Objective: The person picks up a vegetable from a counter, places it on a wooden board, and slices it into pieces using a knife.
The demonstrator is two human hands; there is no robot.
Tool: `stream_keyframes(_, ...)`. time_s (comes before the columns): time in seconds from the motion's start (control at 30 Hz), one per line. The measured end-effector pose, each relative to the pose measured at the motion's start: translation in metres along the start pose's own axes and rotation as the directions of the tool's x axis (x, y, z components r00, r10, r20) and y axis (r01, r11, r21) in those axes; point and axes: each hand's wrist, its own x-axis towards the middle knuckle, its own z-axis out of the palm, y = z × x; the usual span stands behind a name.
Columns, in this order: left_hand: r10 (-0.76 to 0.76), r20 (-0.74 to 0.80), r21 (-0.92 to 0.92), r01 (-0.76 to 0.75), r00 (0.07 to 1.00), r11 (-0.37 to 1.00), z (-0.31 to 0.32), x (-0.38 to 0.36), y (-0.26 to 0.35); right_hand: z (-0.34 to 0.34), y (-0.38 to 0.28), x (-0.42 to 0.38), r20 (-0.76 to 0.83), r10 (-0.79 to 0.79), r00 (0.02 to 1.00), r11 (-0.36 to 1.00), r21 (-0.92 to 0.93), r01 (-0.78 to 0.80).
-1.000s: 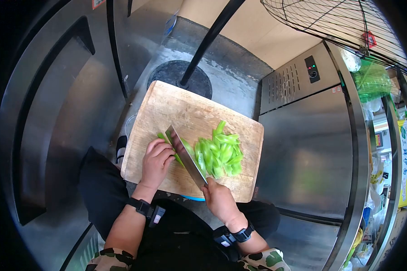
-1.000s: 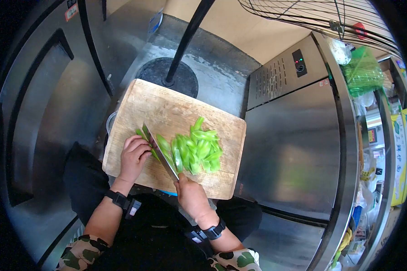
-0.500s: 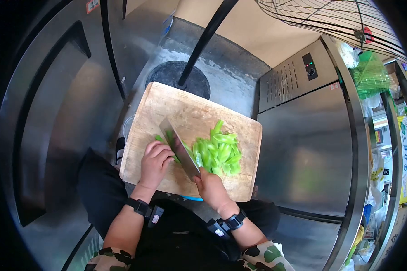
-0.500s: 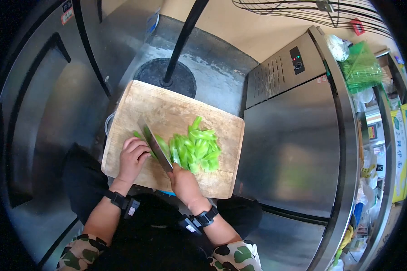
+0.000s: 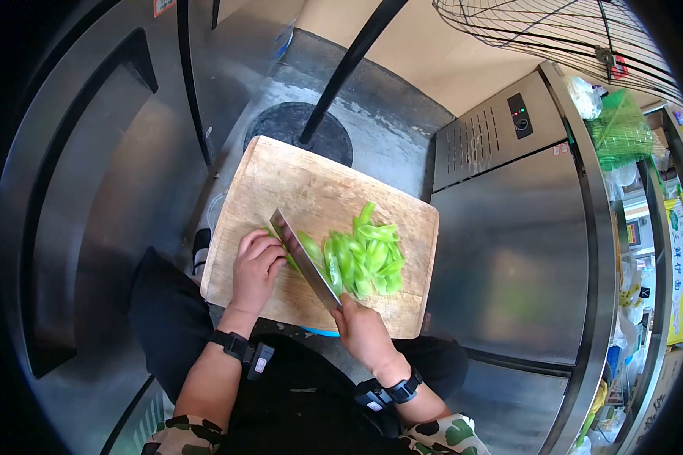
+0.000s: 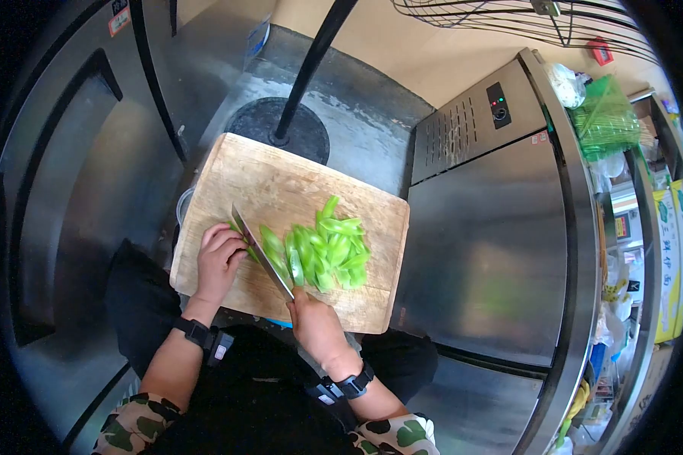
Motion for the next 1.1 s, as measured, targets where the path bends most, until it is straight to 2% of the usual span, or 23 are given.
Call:
stream_keyframes(0.3,-0.001,0.001,0.008,0.001,1.000,1.000,0.000,0.001,-0.001,-0.009,-0.004,0.007,0.059,-0.001,0.998,0.998,-0.057,0.004)
stream_keyframes(0.4,0.011,0.006,0.001,-0.011,1.000,1.000,0.000,0.002,-0.002,0.002,0.001,0.019,0.052,-0.023,0.998,0.999,-0.026,0.025)
stream_keyframes(0.63,0.056,0.048,0.000,-0.056,0.997,0.998,0.004,-0.002,0.004,0.014,0.012,0.036,-0.042,-0.024,0.999,0.998,0.065,0.027)
stream_keyframes(0.8,0.025,-0.005,0.014,-0.025,1.000,1.000,-0.002,0.001,0.007,0.008,0.012,0.018,-0.128,-0.033,0.991,0.990,0.131,0.050)
stream_keyframes(1.1,0.005,-0.019,-0.013,-0.005,1.000,1.000,-0.001,0.001,0.002,-0.003,0.001,0.005,-0.005,-0.012,1.000,1.000,-0.010,0.012)
